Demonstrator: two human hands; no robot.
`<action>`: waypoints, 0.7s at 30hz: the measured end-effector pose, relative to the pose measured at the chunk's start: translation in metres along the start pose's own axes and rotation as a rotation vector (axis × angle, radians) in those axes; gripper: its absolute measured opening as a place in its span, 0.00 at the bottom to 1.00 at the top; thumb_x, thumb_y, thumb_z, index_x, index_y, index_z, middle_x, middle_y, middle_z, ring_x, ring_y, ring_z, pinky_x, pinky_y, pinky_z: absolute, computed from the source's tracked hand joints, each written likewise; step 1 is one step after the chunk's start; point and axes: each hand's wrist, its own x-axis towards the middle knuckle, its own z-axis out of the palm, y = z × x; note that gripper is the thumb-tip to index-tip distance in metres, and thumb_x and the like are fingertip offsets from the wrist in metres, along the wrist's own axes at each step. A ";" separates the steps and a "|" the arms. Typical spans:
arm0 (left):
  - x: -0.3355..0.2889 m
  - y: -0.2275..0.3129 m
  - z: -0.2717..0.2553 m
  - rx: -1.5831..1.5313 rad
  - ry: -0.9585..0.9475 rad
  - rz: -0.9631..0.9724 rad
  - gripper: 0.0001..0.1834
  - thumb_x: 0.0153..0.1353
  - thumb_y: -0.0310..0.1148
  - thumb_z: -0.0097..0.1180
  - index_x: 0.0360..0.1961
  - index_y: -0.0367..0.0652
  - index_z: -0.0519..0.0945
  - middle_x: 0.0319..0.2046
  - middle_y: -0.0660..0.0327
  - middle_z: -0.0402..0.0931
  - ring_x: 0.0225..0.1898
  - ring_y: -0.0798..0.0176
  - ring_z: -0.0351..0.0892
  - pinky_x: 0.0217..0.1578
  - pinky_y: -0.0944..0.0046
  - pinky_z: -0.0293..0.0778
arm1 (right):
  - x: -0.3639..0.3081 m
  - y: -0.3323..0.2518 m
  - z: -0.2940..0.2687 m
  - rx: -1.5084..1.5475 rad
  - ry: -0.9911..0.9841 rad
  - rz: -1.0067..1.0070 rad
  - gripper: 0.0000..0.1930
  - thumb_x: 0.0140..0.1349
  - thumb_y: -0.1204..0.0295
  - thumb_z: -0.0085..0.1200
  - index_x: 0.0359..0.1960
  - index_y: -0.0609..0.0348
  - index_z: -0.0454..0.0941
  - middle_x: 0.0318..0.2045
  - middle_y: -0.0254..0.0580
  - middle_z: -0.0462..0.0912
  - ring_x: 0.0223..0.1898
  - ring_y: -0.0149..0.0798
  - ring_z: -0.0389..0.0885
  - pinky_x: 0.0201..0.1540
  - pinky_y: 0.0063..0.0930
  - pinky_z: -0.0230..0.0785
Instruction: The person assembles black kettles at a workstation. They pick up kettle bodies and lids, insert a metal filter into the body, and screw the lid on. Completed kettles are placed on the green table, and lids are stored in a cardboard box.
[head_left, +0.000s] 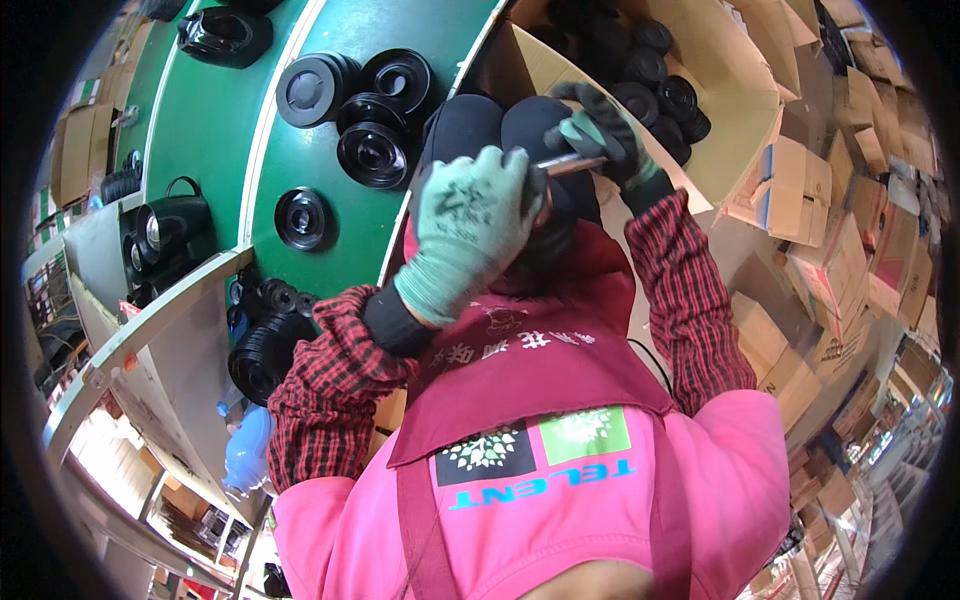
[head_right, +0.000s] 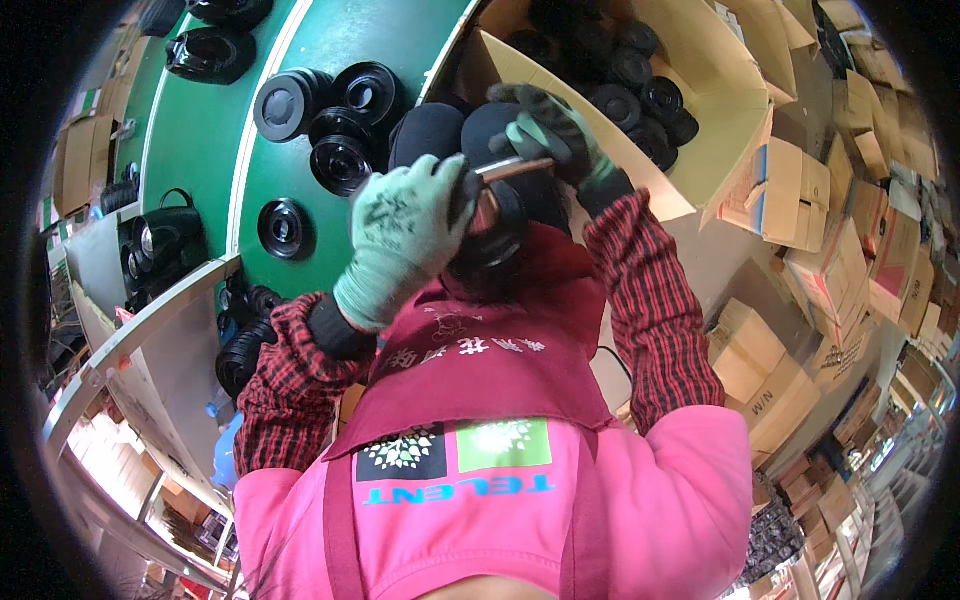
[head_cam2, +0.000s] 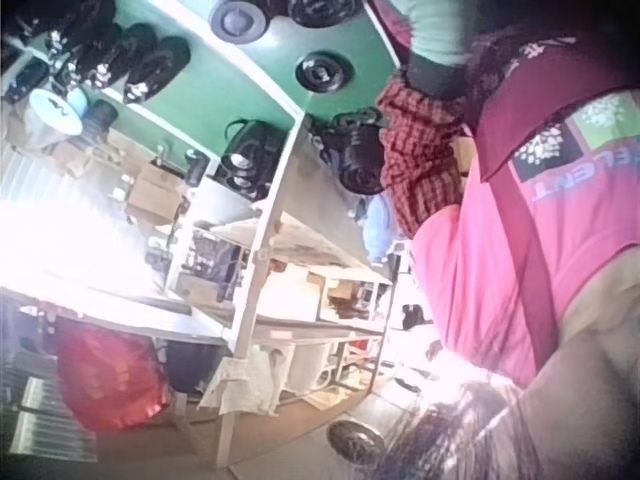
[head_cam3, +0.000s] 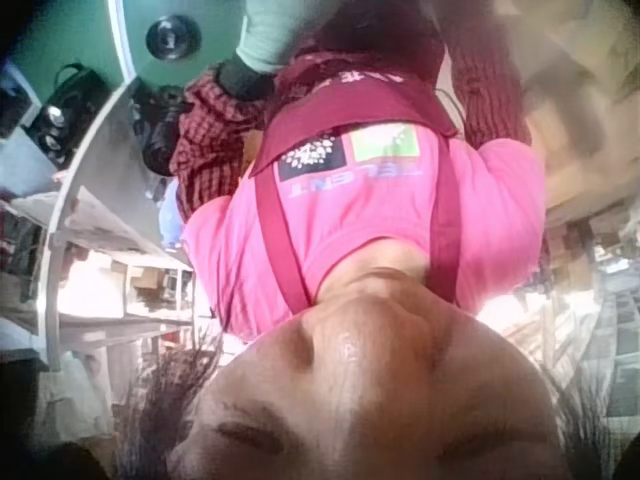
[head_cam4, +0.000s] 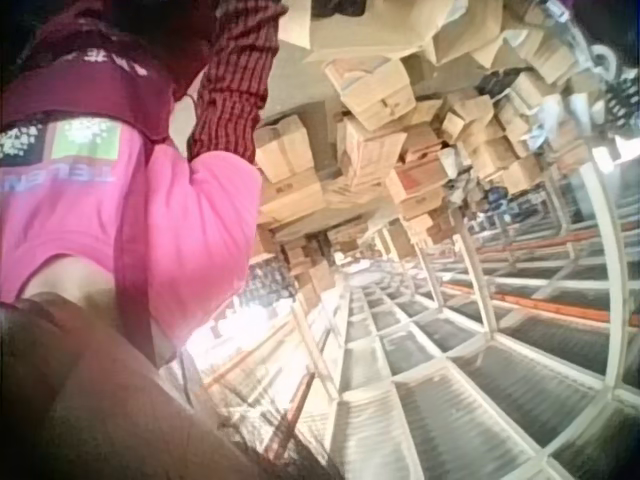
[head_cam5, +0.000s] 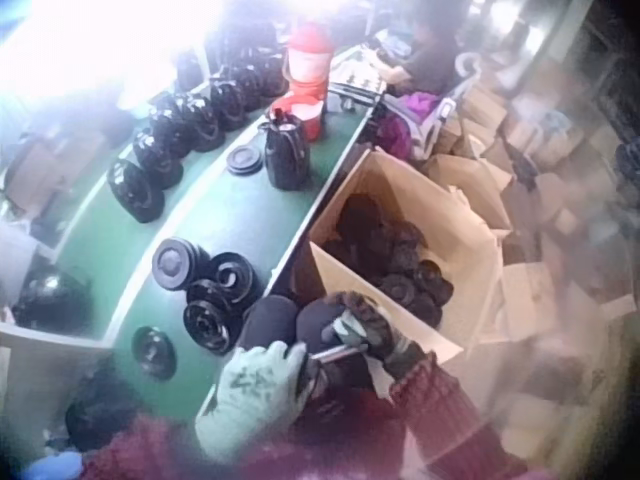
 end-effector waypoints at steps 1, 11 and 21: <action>0.005 -0.011 0.002 -0.034 -0.002 0.012 0.14 0.67 0.44 0.57 0.48 0.50 0.83 0.35 0.60 0.80 0.35 0.54 0.83 0.36 0.54 0.74 | 0.012 -0.016 0.006 0.214 0.029 0.150 0.18 0.75 0.69 0.50 0.61 0.64 0.73 0.35 0.33 0.81 0.40 0.29 0.86 0.42 0.23 0.81; 0.003 -0.036 0.002 -0.189 -0.033 0.043 0.14 0.68 0.41 0.55 0.50 0.50 0.82 0.36 0.57 0.81 0.37 0.49 0.82 0.37 0.51 0.75 | 0.045 -0.001 0.005 0.649 -0.237 0.175 0.28 0.75 0.48 0.46 0.49 0.66 0.80 0.23 0.34 0.80 0.24 0.28 0.76 0.32 0.24 0.70; 0.067 -0.090 0.095 -1.264 -0.034 -0.017 0.14 0.70 0.34 0.52 0.53 0.44 0.82 0.48 0.52 0.81 0.53 0.46 0.79 0.56 0.56 0.73 | -0.013 -0.115 0.116 -0.381 -0.402 -0.291 0.10 0.63 0.57 0.62 0.35 0.47 0.85 0.25 0.40 0.81 0.30 0.41 0.78 0.40 0.39 0.67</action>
